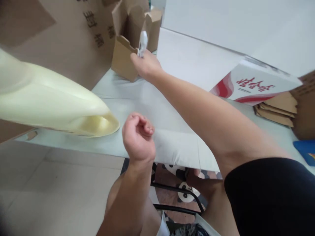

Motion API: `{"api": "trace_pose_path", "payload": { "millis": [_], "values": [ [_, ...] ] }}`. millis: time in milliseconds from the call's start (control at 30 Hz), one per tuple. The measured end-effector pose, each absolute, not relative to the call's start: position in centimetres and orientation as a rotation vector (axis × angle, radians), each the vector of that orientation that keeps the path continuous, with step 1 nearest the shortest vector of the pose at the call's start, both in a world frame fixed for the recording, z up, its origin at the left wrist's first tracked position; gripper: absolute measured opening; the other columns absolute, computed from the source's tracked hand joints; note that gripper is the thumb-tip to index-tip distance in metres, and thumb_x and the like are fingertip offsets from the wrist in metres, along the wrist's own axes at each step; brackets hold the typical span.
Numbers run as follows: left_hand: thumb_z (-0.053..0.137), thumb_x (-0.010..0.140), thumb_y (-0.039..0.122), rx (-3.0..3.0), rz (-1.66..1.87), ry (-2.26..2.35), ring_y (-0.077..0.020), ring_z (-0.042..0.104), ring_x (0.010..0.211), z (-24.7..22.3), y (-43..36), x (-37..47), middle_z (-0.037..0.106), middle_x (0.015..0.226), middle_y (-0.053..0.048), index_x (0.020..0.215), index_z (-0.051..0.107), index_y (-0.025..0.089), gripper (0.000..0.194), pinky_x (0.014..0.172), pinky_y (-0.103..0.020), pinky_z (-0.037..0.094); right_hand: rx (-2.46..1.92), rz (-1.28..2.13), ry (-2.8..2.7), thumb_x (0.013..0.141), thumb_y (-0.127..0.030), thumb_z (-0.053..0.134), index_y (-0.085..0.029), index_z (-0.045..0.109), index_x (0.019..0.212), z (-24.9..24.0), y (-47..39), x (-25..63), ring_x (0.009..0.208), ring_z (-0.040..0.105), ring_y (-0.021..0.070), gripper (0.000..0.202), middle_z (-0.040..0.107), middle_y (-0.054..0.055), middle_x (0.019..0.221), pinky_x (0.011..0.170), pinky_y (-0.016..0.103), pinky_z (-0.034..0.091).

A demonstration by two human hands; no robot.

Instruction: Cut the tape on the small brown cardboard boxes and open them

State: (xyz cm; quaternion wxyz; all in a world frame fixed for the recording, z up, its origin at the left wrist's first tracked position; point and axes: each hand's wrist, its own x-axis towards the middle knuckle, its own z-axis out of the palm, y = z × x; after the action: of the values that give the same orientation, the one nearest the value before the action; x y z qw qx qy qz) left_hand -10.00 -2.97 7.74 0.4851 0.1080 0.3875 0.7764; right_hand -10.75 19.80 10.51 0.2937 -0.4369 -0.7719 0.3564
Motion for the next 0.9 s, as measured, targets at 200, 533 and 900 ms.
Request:
{"api": "trace_pose_path", "payload": {
  "millis": [200, 533, 900],
  "values": [
    [0.067, 0.077, 0.023, 0.779, 2.416, 1.140, -0.0159, 0.043, 0.055, 9.6, -5.5, -8.2, 0.044, 0.055, 0.001, 0.057, 0.055, 0.024, 0.023, 0.058, -0.031, 0.040, -1.195, 0.962, -1.938, 0.099, -0.035, 0.055, -0.024, 0.061, 0.077, 12.3, 12.8, -1.3, 0.070, 0.070, 0.0176, 0.025, 0.073, 0.003, 0.088, 0.078, 0.036, 0.059],
    [0.048, 0.081, 0.013, 1.185, 2.364, 1.456, -0.0238, 0.061, 0.100, 10.1, -3.5, -6.8, 0.058, 0.086, -0.004, 0.073, 0.066, 0.026, 0.023, 0.099, -0.043, 0.050, -0.857, 0.805, -1.864, 0.099, -0.034, 0.060, -0.023, 0.081, 0.082, 9.6, -3.1, 16.2, 0.072, 0.075, 0.0224, 0.029, 0.082, 0.011, 0.094, 0.053, 0.034, 0.059],
    [0.056, 0.059, 0.030, 1.348, 2.197, 1.630, -0.0269, 0.055, 0.131, 7.3, 0.7, -7.2, 0.059, 0.124, -0.009, 0.076, 0.059, 0.025, 0.018, 0.123, -0.043, 0.040, -0.760, 0.878, -2.096, 0.106, -0.033, 0.041, -0.019, 0.078, 0.087, 11.4, -5.4, 20.7, 0.064, 0.068, 0.0156, 0.043, 0.083, 0.010, 0.101, 0.059, 0.034, 0.054]
  ]
}}
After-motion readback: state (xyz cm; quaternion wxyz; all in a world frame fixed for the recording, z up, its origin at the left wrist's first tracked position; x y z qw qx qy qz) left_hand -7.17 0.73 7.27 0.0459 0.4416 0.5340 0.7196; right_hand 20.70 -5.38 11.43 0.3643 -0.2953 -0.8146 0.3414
